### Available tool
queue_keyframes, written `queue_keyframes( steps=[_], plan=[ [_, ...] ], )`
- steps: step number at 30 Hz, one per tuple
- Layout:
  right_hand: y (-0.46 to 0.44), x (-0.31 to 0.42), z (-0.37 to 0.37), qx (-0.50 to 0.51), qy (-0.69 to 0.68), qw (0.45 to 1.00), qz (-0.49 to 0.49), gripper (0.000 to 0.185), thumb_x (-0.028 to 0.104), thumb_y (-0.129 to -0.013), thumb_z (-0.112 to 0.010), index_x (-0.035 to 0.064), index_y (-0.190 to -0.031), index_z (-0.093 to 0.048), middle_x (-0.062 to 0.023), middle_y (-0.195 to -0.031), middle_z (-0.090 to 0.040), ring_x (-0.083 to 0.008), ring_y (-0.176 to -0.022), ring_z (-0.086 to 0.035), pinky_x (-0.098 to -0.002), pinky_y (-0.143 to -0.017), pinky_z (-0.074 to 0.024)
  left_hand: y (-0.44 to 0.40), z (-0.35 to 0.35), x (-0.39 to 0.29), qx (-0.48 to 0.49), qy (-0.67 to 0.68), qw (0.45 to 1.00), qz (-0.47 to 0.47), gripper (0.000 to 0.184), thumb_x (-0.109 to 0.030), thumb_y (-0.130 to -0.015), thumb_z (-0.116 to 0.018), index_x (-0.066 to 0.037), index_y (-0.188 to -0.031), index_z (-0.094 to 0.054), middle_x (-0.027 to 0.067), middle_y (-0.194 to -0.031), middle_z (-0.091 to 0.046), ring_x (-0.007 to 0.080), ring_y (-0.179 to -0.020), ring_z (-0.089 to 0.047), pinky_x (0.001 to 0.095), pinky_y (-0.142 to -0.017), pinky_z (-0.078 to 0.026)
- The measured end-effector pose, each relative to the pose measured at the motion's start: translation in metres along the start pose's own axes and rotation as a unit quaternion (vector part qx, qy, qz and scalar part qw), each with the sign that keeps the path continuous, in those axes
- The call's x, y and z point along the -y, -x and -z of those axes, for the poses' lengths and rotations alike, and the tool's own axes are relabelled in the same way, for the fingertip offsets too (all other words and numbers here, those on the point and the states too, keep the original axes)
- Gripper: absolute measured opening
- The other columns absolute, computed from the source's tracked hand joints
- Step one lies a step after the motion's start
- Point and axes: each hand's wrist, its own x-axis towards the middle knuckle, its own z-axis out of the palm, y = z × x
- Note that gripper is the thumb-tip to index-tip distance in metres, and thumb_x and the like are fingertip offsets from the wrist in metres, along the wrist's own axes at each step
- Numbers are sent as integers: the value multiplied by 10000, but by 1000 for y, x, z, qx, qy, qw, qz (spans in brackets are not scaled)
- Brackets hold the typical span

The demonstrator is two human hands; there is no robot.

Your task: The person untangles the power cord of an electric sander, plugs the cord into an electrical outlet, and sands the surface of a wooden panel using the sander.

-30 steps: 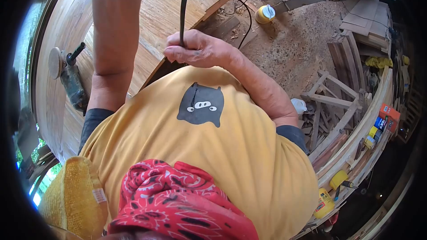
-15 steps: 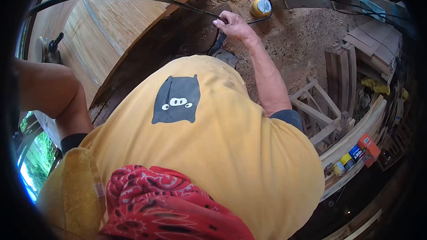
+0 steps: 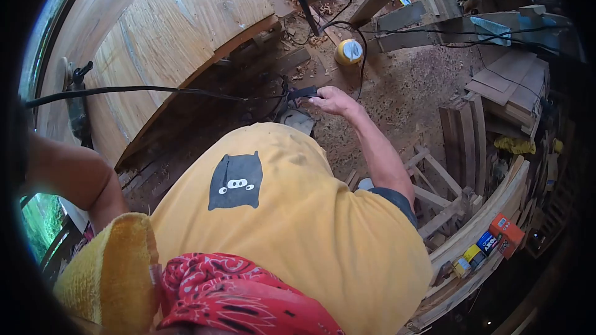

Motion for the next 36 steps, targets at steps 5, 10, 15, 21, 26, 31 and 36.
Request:
queue_keyframes(
  steps=[5,10,15,21,26,31,36],
  plan=[
    [47,106,6,-75,-136,987,47,373,355,-1031,-637,69,-796,-589,0,-696,-530,-102,-651,-474,-298,-606,-411,80,-130,128,-136,-48,974,174,211,-116,-993,-694,-8,-1174,-691,-25,-816,-587,40,-751,-530,226,-658,-432],
    [91,170,-5,-133,-287,936,156,429,379,-1084,-571,98,-765,-509,67,-655,-369,-64,-595,-320,-245,-551,-282,169,-191,286,-80,-213,941,249,199,-173,-977,-699,-33,-1111,-655,181,-736,-608,285,-695,-640,418,-650,-480],
    [120,213,5,-195,-495,799,280,452,425,-1082,-546,116,-756,-489,65,-616,-322,-63,-532,-245,-267,-524,-224,271,-212,382,-18,-248,886,390,339,-231,-948,-710,-50,-1228,-649,266,-951,-694,409,-886,-708,492,-765,-527],
    [114,234,-3,-199,-542,761,296,445,436,-1079,-544,124,-763,-512,73,-604,-300,-57,-504,-218,-264,-513,-225,273,-215,325,-60,18,887,457,531,-384,-997,-665,-33,-1389,-590,125,-1083,-716,191,-892,-662,342,-833,-541],
    [105,249,-15,-162,-522,781,303,448,435,-1086,-530,125,-763,-530,77,-604,-302,-53,-496,-213,-262,-504,-219,241,-233,303,6,-8,963,271,526,-446,-1031,-630,-15,-1332,-646,31,-1040,-660,114,-946,-570,294,-829,-507],
    [108,253,-28,-153,-535,771,308,453,427,-1088,-527,113,-761,-530,73,-603,-304,-53,-500,-214,-261,-504,-216,205,-240,270,87,75,949,295,484,-368,-990,-712,1,-1299,-668,69,-1027,-670,145,-1017,-590,315,-884,-502],
    [126,252,-37,-188,-523,770,313,450,415,-1090,-523,107,-762,-525,65,-608,-300,-60,-511,-212,-263,-504,-213,202,-259,267,77,-31,986,148,249,-197,-943,-734,14,-1021,-628,133,-819,-567,282,-806,-580,391,-734,-476]
  ],
)
